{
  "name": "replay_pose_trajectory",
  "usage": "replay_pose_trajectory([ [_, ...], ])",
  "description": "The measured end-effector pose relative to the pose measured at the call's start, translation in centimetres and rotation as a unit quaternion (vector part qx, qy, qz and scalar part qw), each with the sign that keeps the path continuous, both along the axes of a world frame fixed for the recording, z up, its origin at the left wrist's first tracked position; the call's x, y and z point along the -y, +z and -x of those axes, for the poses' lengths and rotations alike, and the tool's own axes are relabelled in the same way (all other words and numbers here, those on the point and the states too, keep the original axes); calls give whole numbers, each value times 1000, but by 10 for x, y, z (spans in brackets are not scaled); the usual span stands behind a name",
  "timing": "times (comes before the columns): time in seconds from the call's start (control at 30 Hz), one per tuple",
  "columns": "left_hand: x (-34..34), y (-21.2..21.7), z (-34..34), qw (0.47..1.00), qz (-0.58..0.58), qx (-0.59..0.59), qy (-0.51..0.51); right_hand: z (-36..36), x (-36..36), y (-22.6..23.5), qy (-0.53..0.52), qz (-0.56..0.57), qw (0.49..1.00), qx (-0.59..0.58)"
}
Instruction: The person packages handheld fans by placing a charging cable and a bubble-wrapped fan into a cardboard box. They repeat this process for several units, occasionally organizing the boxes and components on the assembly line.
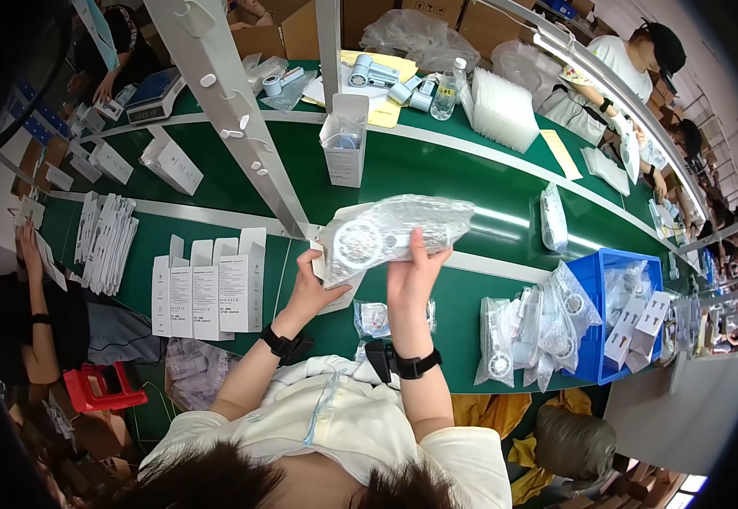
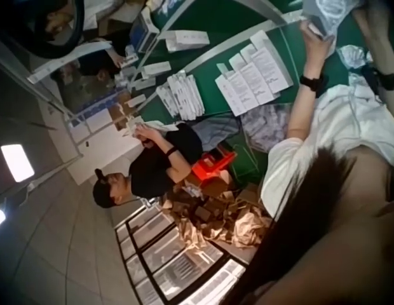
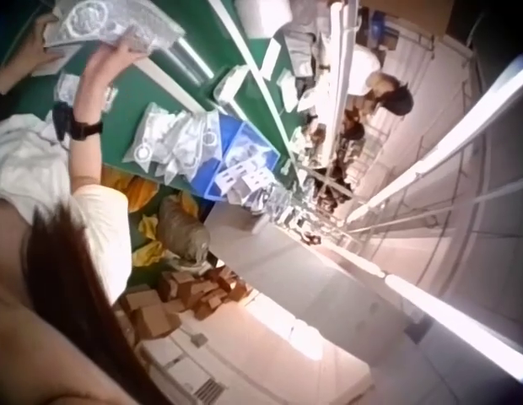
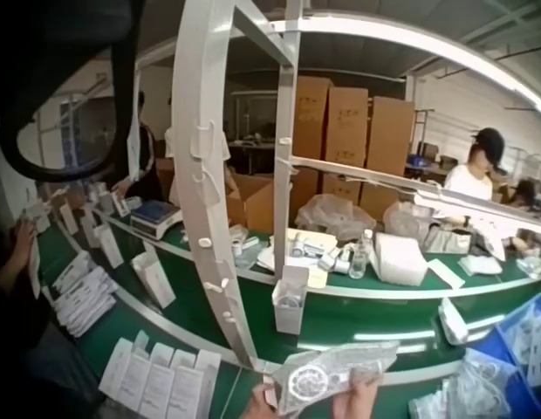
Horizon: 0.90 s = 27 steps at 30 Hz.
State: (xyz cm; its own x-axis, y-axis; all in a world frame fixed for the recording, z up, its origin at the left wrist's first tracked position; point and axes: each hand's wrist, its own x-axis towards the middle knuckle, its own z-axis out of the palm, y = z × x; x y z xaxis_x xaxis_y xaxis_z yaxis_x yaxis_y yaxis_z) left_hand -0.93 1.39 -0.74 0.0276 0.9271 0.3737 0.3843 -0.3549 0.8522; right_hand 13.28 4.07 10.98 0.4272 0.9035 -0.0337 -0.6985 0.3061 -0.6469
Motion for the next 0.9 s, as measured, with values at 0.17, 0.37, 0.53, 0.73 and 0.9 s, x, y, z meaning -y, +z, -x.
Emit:
replay_pose_trajectory([
  [0.17,3,-7,-14,991,-126,33,10,36,4,-41,-144,-72,863,478],
  [0.37,19,-23,11,996,-50,51,51,-13,34,-37,-35,-155,608,778],
  [0.53,32,-15,46,999,-29,19,-11,-100,63,-106,80,147,474,864],
  [0.73,37,45,50,999,-15,-30,16,-132,85,-151,116,121,562,810],
  [0.9,39,53,44,998,37,-43,40,-68,67,-76,-31,26,785,618],
])
